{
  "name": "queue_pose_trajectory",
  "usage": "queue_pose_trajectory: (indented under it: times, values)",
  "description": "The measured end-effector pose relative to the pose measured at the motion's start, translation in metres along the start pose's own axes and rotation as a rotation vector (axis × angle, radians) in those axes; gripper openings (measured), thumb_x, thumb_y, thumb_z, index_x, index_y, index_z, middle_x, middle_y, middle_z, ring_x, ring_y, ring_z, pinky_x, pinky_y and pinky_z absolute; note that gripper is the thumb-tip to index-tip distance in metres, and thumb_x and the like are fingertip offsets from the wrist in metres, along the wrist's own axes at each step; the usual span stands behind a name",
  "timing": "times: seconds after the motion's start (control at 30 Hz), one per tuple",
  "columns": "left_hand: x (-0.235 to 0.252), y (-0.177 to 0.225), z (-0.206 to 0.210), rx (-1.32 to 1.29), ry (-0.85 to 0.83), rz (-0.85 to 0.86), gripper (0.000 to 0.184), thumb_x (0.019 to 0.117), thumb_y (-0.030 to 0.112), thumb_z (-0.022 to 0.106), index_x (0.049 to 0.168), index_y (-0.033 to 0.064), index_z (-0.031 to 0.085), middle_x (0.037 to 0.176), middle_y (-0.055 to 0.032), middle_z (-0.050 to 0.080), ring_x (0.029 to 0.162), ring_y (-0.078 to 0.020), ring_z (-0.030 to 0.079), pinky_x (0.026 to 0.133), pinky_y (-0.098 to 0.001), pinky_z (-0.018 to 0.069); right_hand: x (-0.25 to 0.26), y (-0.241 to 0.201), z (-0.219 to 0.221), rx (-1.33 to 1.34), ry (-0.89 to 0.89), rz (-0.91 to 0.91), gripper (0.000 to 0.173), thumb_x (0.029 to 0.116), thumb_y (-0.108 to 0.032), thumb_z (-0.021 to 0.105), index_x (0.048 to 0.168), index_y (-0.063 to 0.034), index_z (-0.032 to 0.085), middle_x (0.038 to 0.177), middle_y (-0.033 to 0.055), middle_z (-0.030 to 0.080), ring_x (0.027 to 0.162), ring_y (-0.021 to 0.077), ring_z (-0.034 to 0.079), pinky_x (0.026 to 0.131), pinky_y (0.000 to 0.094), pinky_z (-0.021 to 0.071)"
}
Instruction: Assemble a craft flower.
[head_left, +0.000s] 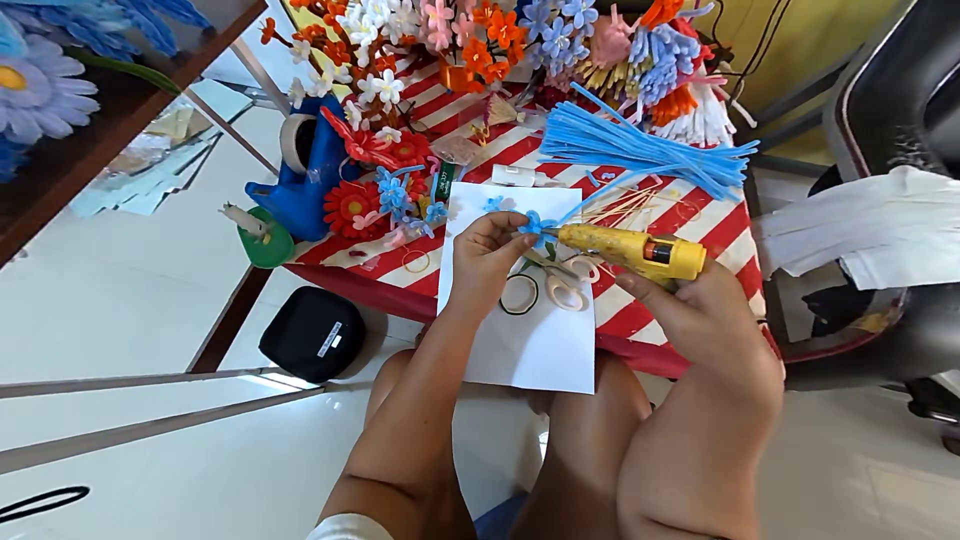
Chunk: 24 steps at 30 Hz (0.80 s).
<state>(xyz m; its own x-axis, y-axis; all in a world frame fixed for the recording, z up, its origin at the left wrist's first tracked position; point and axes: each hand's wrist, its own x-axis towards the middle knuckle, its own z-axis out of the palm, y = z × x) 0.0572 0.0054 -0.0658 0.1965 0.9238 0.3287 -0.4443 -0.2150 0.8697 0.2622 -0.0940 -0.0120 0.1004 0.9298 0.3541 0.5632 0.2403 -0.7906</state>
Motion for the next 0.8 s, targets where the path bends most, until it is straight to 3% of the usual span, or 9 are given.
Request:
queue_pose_trajectory:
  times: [0.5,0.8]
  values:
    - [-0.0002,-0.0011,0.0011,-0.002,-0.002,0.027,0.023,0.0878,-0.008,0.07,0.106,0.0063,0.071,0.094,0.0021,0.073,0.08,-0.0043,0.069,0.078,-0.0239,0.0596,0.0002,0.0013,-0.0029,0.01,-0.024,-0.01,0.027,0.0944,-0.031,0.067,0.11,-0.01,0.065,0.092,-0.0085,0.068,0.082,-0.0083,0.063,0.074,0.0114,0.054]
    - [0.0045,0.0006,-0.008,0.077,0.023,0.065,0.023,0.0888,-0.007,0.07,0.108,0.0063,0.07,0.095,0.0036,0.073,0.081,-0.0039,0.069,0.079,-0.0246,0.0599,-0.0051,-0.0023,-0.0092,-0.011,0.008,-0.028,0.029,0.0924,-0.03,0.069,0.11,-0.0074,0.068,0.097,-0.0049,0.07,0.085,-0.0059,0.065,0.076,0.0146,0.0559]
